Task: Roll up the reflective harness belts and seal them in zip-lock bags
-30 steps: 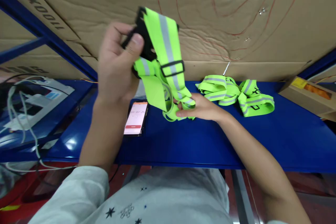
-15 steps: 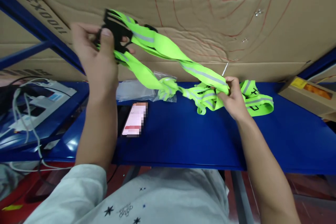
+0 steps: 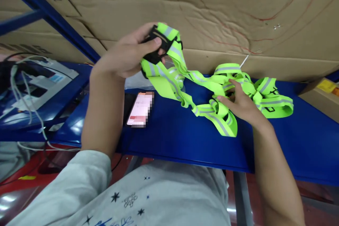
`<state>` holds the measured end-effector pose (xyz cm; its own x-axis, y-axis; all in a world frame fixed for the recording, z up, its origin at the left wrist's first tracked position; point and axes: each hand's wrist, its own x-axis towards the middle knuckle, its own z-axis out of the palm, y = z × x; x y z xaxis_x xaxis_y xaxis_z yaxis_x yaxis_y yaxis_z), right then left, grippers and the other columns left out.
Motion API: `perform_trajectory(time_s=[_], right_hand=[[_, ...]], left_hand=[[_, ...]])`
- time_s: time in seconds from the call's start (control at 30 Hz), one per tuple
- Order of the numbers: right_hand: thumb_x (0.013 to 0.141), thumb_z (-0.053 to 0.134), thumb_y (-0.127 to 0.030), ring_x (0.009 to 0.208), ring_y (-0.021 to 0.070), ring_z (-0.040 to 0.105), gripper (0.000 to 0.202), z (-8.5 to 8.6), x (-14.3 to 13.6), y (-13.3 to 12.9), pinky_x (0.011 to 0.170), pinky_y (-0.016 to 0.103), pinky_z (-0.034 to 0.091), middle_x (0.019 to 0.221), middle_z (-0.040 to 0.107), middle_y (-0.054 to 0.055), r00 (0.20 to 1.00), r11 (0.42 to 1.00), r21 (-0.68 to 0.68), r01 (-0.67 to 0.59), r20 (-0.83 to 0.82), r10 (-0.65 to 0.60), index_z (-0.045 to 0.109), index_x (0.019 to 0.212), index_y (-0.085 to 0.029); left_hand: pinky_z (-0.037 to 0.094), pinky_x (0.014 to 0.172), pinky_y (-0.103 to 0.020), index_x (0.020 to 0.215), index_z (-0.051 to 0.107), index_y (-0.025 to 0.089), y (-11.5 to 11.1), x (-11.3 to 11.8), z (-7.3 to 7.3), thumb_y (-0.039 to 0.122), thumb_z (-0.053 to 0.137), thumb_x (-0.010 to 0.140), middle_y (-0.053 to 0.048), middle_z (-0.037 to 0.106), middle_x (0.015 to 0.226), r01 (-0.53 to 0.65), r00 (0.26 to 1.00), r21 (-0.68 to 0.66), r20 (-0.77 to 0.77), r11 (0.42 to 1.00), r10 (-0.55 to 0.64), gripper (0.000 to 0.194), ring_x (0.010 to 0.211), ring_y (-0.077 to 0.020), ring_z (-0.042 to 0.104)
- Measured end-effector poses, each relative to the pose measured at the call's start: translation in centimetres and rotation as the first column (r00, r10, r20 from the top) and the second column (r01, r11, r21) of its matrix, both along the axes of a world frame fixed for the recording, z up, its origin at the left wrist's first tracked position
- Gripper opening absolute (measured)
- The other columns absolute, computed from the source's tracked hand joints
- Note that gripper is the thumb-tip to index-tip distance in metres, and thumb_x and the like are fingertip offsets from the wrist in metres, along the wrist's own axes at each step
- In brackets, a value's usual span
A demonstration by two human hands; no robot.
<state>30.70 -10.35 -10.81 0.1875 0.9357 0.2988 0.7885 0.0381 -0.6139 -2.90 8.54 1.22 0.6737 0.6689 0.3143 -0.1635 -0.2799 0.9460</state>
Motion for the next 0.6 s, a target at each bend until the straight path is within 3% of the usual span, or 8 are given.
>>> perform_trajectory(time_s=[0.1,0.17,0.27,0.33,0.37,0.43,0.5,0.6], right_hand=[[0.098,0.074,-0.051,0.131,0.0320,0.066,0.073,1.0,-2.0,-1.8,0.110,0.045,0.053,0.150,0.062,0.022,0.984,0.992,0.122,0.014,0.177,-0.036,0.049,0.159,-0.019],[0.101,0.069,-0.051,0.138,0.0341,0.062,0.061,1.0,-3.9,-3.5,0.116,0.050,0.050,0.148,0.064,0.020,0.971,0.987,0.151,-0.060,0.239,0.023,0.055,0.153,-0.022],[0.096,0.069,-0.067,0.148,0.0425,0.055,0.076,-0.5,-5.9,-6.1,0.117,0.062,0.048,0.163,0.054,0.018,0.878,0.958,-0.166,-0.232,0.389,0.280,0.050,0.158,-0.028],[0.099,0.064,-0.066,0.143,0.0439,0.060,0.060,-1.8,-5.9,-7.6,0.110,0.063,0.052,0.163,0.055,0.017,0.843,0.943,-0.241,-0.231,0.433,0.317,0.064,0.143,-0.026],[0.102,0.060,-0.062,0.135,0.0424,0.066,0.049,-2.3,-5.5,-8.2,0.106,0.061,0.055,0.154,0.063,0.017,0.857,0.950,-0.232,-0.207,0.426,0.291,0.070,0.132,-0.025],[0.103,0.059,-0.056,0.106,0.0372,0.076,0.038,-2.5,-4.4,-9.2,0.092,0.054,0.059,0.117,0.079,0.015,0.935,0.976,-0.181,-0.118,0.310,0.170,0.077,0.107,-0.023],[0.097,0.066,-0.056,0.077,0.0314,0.072,0.034,-2.1,-3.1,-10.0,0.073,0.046,0.059,0.082,0.075,0.009,0.990,0.986,-0.167,-0.001,0.137,0.025,0.077,0.093,-0.025],[0.084,0.082,-0.051,0.063,0.0274,0.065,0.023,-1.3,-1.6,-10.9,0.057,0.040,0.053,0.073,0.070,0.004,0.954,0.955,-0.219,0.198,-0.181,-0.240,0.079,0.087,-0.029]], left_hand=[[0.060,0.074,-0.033,0.111,0.066,0.026,0.1,0.8,-0.6,0.027,0.067,0.104,0.000,0.055,0.086,-0.003,0.999,0.045,-0.048,0.999,0.005,0.007,0.073,-0.0126,0.062],[0.058,0.071,-0.030,0.114,0.066,0.025,0.2,0.8,-0.5,0.022,0.058,0.108,0.000,0.056,0.088,-0.017,0.997,0.083,-0.070,0.996,0.023,0.010,0.073,-0.0114,0.064],[0.060,0.074,-0.029,0.123,0.062,0.024,0.2,0.1,0.1,0.020,0.054,0.112,0.000,0.056,0.091,-0.011,0.998,0.136,-0.056,0.991,0.019,0.015,0.076,-0.0099,0.066],[0.061,0.077,-0.028,0.127,0.060,0.019,0.3,-0.7,0.5,0.016,0.049,0.112,0.000,0.055,0.091,-0.030,0.999,0.176,-0.015,0.984,0.033,0.019,0.077,-0.0073,0.065],[0.061,0.078,-0.027,0.129,0.060,0.017,0.4,-1.1,0.7,0.014,0.048,0.112,0.001,0.054,0.091,-0.048,0.999,0.195,0.009,0.980,0.047,0.021,0.077,-0.0062,0.063],[0.062,0.080,-0.027,0.131,0.060,0.015,1.0,-2.1,1.0,0.014,0.049,0.111,0.001,0.053,0.091,-0.072,0.997,0.226,0.047,0.971,0.063,0.022,0.079,-0.0056,0.059],[0.064,0.084,-0.031,0.132,0.061,0.017,1.7,-3.1,1.3,0.016,0.052,0.111,0.001,0.053,0.091,-0.085,0.995,0.253,0.081,0.964,0.066,0.023,0.082,-0.0068,0.056],[0.063,0.101,-0.048,0.134,0.063,0.017,2.6,-4.6,1.5,0.009,0.059,0.106,0.001,0.060,0.097,-0.163,0.985,0.258,0.091,0.952,0.144,0.029,0.087,-0.0090,0.056]])
